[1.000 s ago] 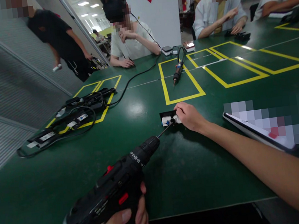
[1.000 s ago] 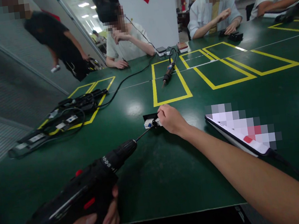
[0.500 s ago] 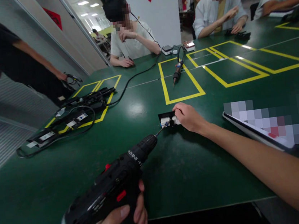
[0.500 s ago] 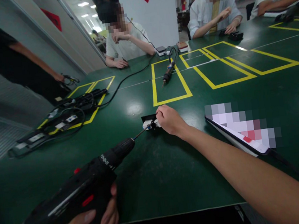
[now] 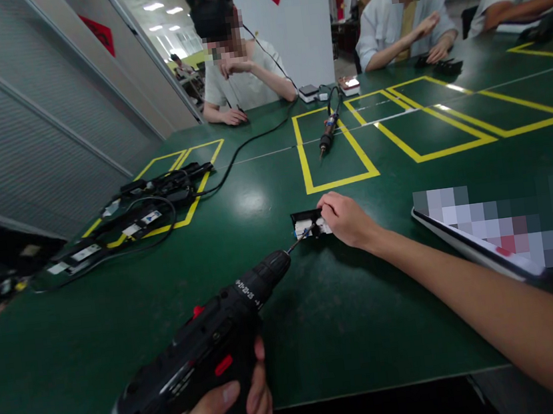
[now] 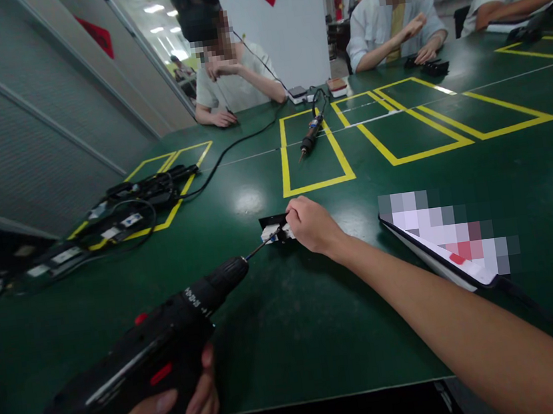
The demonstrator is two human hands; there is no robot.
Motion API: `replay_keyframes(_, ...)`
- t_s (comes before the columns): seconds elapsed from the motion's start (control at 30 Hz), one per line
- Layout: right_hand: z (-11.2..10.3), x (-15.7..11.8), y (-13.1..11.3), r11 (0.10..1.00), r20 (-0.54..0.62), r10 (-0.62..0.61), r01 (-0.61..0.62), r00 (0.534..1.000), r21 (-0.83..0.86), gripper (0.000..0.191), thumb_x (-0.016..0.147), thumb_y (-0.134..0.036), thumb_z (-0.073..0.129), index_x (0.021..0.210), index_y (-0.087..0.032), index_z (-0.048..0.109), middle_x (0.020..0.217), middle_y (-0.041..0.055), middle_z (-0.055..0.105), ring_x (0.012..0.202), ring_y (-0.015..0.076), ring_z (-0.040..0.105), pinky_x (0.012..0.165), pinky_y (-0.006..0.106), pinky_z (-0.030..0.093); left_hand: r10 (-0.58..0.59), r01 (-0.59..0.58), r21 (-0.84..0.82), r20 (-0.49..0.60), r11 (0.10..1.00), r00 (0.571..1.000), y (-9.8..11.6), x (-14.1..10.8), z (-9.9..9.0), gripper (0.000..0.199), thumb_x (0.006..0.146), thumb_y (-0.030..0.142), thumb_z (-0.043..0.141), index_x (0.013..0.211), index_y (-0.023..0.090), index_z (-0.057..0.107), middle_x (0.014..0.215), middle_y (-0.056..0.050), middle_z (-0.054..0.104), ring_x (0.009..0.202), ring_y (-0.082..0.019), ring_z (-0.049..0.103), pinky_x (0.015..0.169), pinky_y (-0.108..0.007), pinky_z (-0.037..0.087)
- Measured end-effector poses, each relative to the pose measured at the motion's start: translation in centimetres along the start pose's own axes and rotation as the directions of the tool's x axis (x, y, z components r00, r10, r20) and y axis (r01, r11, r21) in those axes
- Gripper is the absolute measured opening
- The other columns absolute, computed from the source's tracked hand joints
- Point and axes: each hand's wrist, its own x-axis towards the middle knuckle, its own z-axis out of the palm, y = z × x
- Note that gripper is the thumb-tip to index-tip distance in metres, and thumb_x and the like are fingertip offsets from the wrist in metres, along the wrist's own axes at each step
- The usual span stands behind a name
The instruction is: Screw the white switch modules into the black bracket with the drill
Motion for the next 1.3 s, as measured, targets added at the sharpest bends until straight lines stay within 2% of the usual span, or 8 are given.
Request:
replay_keyframes(0.37,-0.05,-0.01,-0.04,1.0,-0.014,0.005,-0.005,1.0,-0.006,0.023,0.087,-0.018,0.033,0.079,-0.017,0.054,0.082,0.0064,0.056,0.076,0.0163,0.051,0.071,0.028,0.038,-0.004,0.004,-0.004,0.023,1.0,1.0,0.27,0.2,0.11,0.034,0.079,0.033,0.046,0.108,0.015,0.045,0.064,-0.002,0.052,0.049,-0.018,0.056,0.054,-0.036,0.044)
replay_keyframes(0.73,-0.11,0.02,-0.13,1.0,-0.007,0.018,-0.018,1.0,-0.014,0.024,0.087,-0.018,0.033,0.077,-0.016,0.054,0.08,0.006,0.056,0.074,0.0158,0.051,0.07,0.028,0.038,0.011,-0.011,0.008,0.002,1.0,1.0,0.52,0.28,0.43,0.034,0.079,0.033,0.048,0.108,0.015,0.045,0.064,-0.002,0.053,0.048,-0.019,0.056,0.053,-0.037,0.045)
replay_keyframes(1.07,-0.08,0.22,0.15,0.994,-0.089,0.071,-0.078,0.993,-0.076,0.023,0.086,-0.019,0.034,0.076,-0.017,0.054,0.081,0.0071,0.058,0.077,0.0172,0.052,0.073,0.029,0.039,-0.038,0.038,0.014,0.014,0.999,0.999,0.4,0.12,0.0,0.036,0.079,0.035,0.05,0.108,0.014,0.046,0.064,-0.002,0.052,0.048,-0.017,0.056,0.053,-0.035,0.044)
replay_keyframes(1.3,-0.13,0.24,0.16,0.993,-0.094,0.075,-0.082,0.993,-0.081,0.023,0.086,-0.02,0.034,0.076,-0.017,0.054,0.082,0.0074,0.059,0.077,0.0172,0.053,0.073,0.029,0.039,-0.052,0.052,0.008,0.006,0.999,0.999,0.02,0.14,-0.21,0.035,0.079,0.033,0.049,0.109,0.015,0.046,0.064,-0.002,0.053,0.049,-0.019,0.057,0.052,-0.035,0.044)
